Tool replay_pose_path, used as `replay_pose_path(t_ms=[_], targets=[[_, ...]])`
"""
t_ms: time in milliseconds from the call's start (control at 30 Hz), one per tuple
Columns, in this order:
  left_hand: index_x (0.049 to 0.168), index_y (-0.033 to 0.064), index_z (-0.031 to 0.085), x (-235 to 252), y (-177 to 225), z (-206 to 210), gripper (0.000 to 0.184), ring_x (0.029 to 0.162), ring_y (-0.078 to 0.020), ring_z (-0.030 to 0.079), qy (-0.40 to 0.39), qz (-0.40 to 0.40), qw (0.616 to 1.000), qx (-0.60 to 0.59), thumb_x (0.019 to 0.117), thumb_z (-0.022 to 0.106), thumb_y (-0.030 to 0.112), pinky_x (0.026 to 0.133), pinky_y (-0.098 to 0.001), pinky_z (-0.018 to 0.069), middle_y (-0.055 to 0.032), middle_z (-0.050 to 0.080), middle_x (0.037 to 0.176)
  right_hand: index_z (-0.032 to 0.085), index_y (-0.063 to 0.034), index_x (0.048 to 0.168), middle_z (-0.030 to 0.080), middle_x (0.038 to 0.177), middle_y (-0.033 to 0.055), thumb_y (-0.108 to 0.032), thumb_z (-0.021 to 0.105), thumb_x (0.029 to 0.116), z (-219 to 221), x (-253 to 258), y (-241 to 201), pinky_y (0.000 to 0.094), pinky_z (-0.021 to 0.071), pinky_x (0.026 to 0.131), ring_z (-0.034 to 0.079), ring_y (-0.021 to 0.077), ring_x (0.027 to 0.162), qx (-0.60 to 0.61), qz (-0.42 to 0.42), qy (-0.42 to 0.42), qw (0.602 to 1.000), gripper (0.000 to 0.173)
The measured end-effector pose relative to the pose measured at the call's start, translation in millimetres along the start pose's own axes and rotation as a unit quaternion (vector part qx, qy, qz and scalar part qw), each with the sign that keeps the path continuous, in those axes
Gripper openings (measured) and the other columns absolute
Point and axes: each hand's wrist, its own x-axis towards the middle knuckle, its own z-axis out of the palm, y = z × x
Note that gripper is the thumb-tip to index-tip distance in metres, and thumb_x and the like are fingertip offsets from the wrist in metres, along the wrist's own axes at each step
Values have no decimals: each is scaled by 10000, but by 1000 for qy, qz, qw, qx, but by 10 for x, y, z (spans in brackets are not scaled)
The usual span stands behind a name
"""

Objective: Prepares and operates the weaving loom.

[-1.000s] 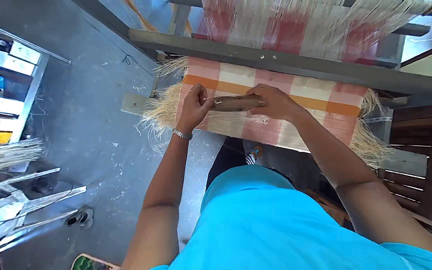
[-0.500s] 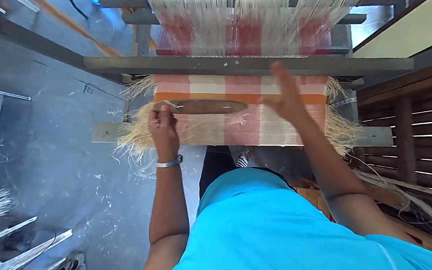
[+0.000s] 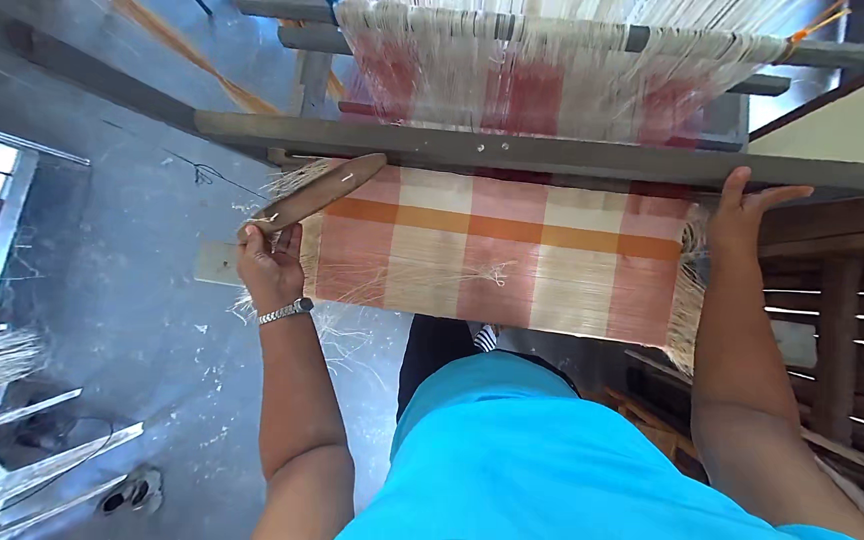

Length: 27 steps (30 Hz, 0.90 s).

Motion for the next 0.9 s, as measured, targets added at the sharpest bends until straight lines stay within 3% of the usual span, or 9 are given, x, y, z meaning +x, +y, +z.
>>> replay_pose_path(t_ms=[167,300,367,467,600,700,900], targets=[[1437,19,365,474,-148,249,370,1095,-300,681,28,26,999,-26,1123,384,213,937,-460,596,-190,593,1292,-239,140,1517,-100,1626,411,-586,457,1040,323,675,-47,359,113,1296,30,403,1583,-7,-33,30,999,1113],[1476,4,298,889,-167,414,403,1107,-302,666,55,56,996,-52,1134,334,212,936,-453,593,-210,553,1321,-217,117,1539,-88,1651,368,-576,413,1056,490,1063,-306,348,101,1296,35,350,1592,12,12,1,1000,1053],[1469,-5,294,1069,-152,494,397,1059,-304,678,75,76,993,-49,1134,325,206,894,-447,607,-220,557,1289,-170,66,1579,47,1684,301,-629,368,1049,476,1042,-427,351,184,1284,158,280,1585,7,74,-19,997,1026],[1448,-9,327,1267,-136,618,380,1016,-296,682,96,90,990,-41,1131,323,201,864,-433,607,-222,573,1252,-23,-13,1636,276,1652,245,-760,289,993,403,951,-525,447,272,1249,320,271,1529,-17,137,-64,988,1033],[1452,-10,317,1475,-134,766,383,1010,-309,695,101,92,990,-20,1129,350,191,836,-431,623,-240,573,1271,224,-42,1624,417,1593,187,-781,240,984,389,941,-458,455,333,1219,409,229,1478,-8,137,-88,987,979],[1470,-1,291,1555,-155,885,403,986,-296,695,102,82,991,5,1127,370,194,815,-414,628,-238,556,1283,271,-91,1612,450,1545,186,-823,250,955,396,977,-381,521,433,1081,486,266,1376,8,162,-87,983,984],[1467,-8,292,1699,-246,1026,410,973,-304,706,57,62,996,34,1120,382,193,809,-428,630,-237,586,1255,251,-133,1621,405,1610,121,-774,254,991,397,918,-471,556,417,1138,436,264,1456,57,187,-105,975,899]])
